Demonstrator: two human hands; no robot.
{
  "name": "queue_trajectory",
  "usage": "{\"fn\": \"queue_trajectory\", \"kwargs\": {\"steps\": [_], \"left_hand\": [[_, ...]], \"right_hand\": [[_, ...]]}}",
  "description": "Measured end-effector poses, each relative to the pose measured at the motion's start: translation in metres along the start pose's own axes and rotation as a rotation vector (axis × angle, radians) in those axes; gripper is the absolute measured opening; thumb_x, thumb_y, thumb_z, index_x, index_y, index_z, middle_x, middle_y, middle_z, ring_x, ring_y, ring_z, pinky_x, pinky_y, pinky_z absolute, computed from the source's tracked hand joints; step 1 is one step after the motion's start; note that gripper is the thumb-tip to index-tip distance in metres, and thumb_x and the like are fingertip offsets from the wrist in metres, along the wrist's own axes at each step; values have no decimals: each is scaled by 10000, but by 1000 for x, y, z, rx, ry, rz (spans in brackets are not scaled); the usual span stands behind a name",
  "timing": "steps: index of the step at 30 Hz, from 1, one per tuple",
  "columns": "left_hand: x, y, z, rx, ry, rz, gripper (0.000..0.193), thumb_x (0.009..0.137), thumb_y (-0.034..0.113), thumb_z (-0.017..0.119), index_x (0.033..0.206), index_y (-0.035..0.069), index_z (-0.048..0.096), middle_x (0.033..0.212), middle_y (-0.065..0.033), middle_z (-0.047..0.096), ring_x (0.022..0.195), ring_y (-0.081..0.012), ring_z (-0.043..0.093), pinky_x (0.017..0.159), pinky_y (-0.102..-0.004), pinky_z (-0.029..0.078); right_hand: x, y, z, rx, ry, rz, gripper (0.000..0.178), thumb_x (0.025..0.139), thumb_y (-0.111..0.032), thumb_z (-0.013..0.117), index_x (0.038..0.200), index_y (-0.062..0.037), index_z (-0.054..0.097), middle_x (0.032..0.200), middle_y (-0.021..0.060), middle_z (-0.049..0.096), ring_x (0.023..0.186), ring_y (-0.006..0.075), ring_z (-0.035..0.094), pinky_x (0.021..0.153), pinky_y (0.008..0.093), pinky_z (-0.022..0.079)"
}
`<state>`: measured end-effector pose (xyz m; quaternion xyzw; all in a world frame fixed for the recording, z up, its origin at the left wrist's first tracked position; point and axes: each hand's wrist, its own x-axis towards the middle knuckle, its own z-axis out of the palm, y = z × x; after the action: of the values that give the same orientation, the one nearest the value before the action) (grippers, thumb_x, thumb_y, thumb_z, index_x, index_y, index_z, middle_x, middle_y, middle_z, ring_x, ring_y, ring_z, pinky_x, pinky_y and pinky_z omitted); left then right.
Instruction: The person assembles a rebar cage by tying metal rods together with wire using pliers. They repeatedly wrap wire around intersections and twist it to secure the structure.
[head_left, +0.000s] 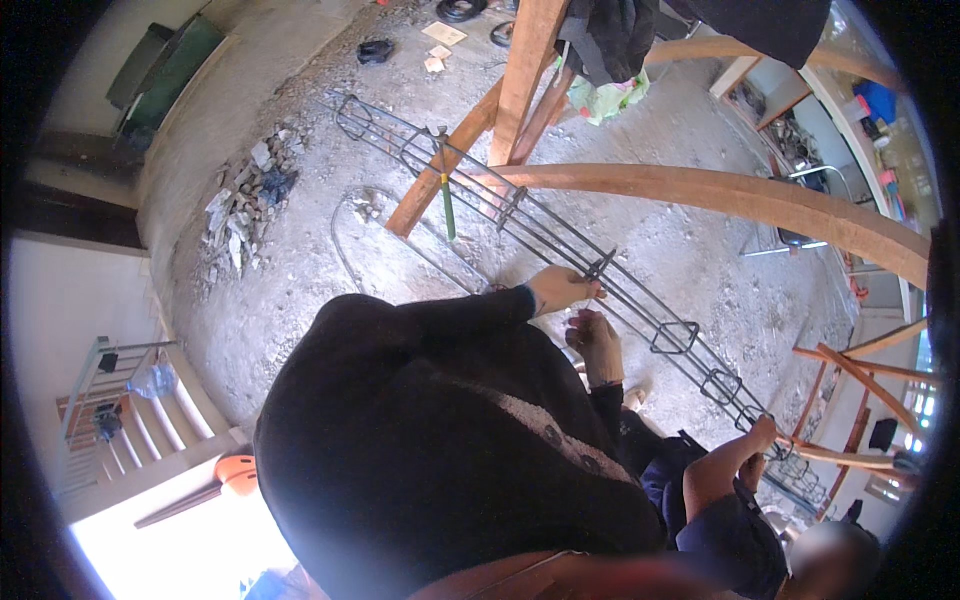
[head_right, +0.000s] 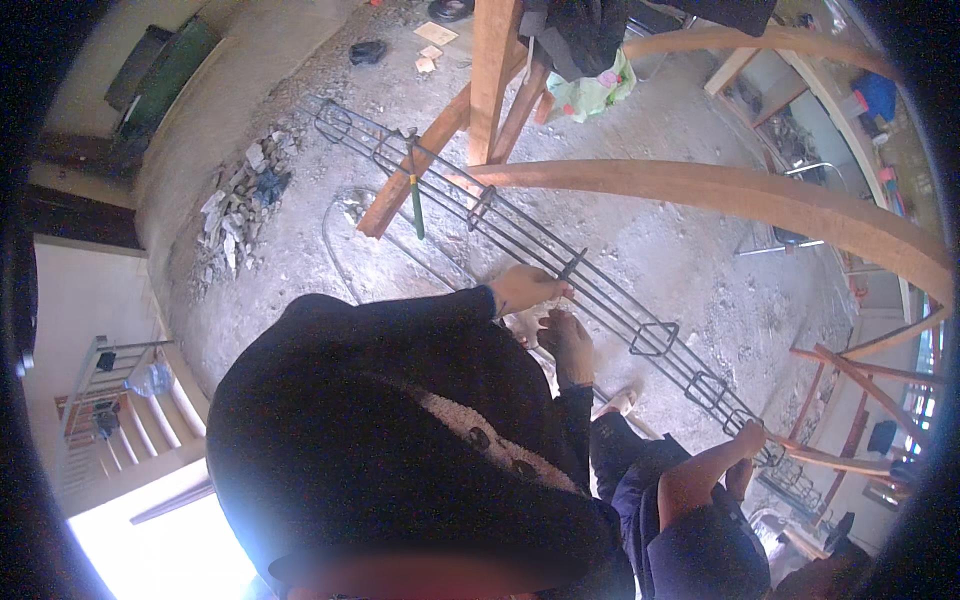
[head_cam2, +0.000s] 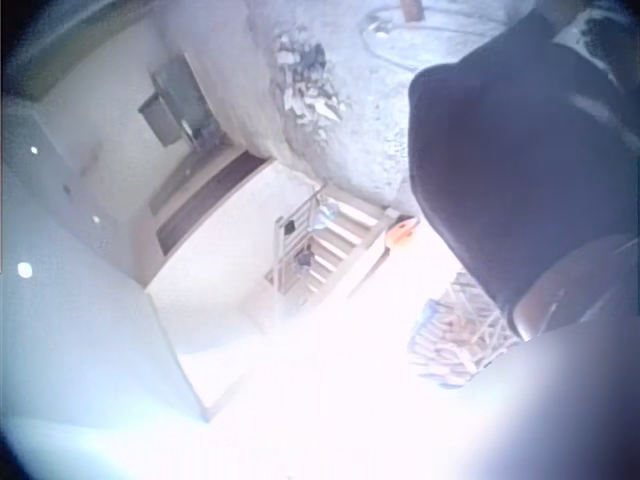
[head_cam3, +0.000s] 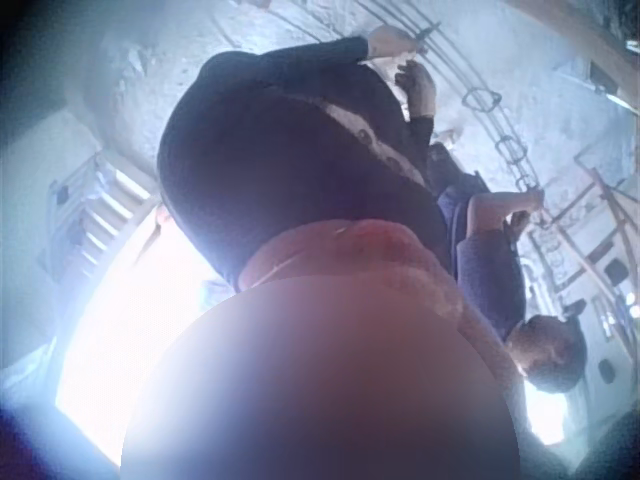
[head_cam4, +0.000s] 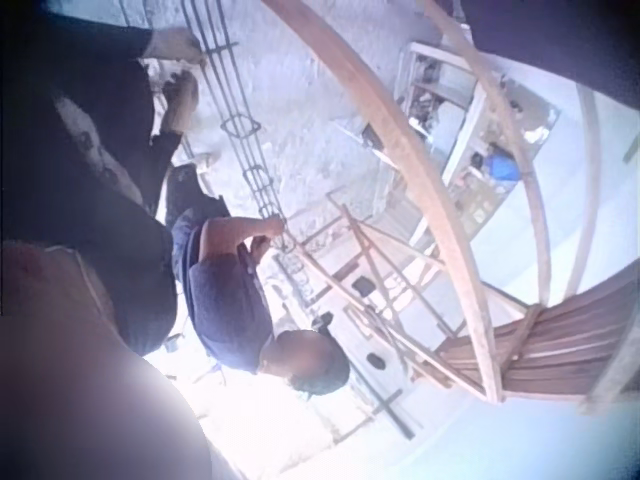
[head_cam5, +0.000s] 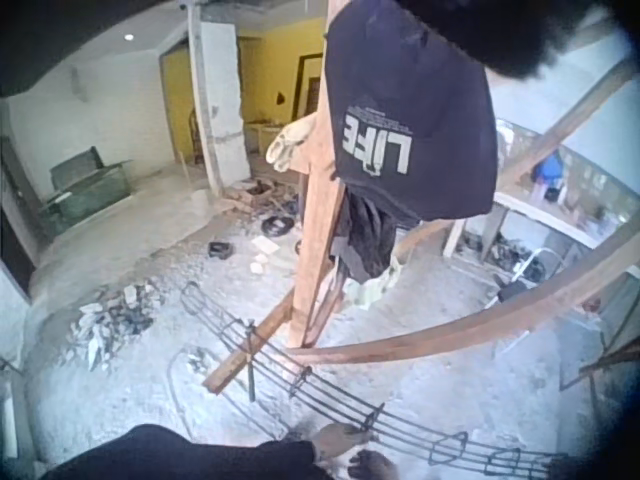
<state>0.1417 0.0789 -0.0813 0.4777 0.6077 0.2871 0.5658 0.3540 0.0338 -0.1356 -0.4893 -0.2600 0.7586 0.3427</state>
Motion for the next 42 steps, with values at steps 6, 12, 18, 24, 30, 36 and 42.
{"fn": "queue_trajectory", "kwargs": {"steps": [6,12,18,24,30,36,42], "left_hand": [[-20,-27,-77,349,1348,216,725,777,329,931,1317,-46,626,1397,-262,603,1269,-439,585,1098,-509,463],[0,-90,-162,-293,1001,-215,599,924,501,778,1180,-34,699,989,-152,713,917,-336,692,853,-456,542],[17,-100,-161,-251,1154,14,482,1118,424,552,1167,-16,744,842,36,622,701,-72,492,629,-285,409],[-12,-74,-120,-579,1049,508,381,1146,327,505,1076,4,694,801,26,575,714,-76,506,624,-244,382],[-84,-22,-77,-520,314,485,311,1135,286,486,1002,44,629,755,15,525,672,-103,470,619,-281,378],[-84,30,-57,86,-588,649,179,1025,134,528,1120,5,609,875,-147,639,808,-294,653,766,-412,512],[-76,48,-56,301,-860,716,287,1062,304,573,1151,38,634,991,-234,684,989,-466,678,866,-523,525]], "right_hand": [[-1,11,-37,-57,303,16,289,1047,-264,660,1183,-9,671,896,77,687,695,171,637,605,302,514],[3,15,-45,-28,283,36,266,1035,-263,667,1150,-23,686,874,63,693,668,152,628,593,299,514],[-1,24,-44,-190,254,-15,350,1039,-303,652,1221,-9,708,938,68,731,729,143,660,669,298,537],[-29,31,-36,-394,391,-271,359,1038,-262,655,1236,34,696,970,104,753,835,181,699,749,320,564],[-71,-20,53,-650,570,-724,452,932,-126,791,1340,3,645,1268,166,692,1156,265,691,1013,417,547],[-77,-72,132,-538,423,-1025,927,951,-367,734,1661,41,300,1634,239,469,1538,337,429,1244,435,361],[-100,-43,126,159,284,-426,620,953,-234,647,1483,71,545,1214,143,701,1035,188,686,924,303,570]]}}
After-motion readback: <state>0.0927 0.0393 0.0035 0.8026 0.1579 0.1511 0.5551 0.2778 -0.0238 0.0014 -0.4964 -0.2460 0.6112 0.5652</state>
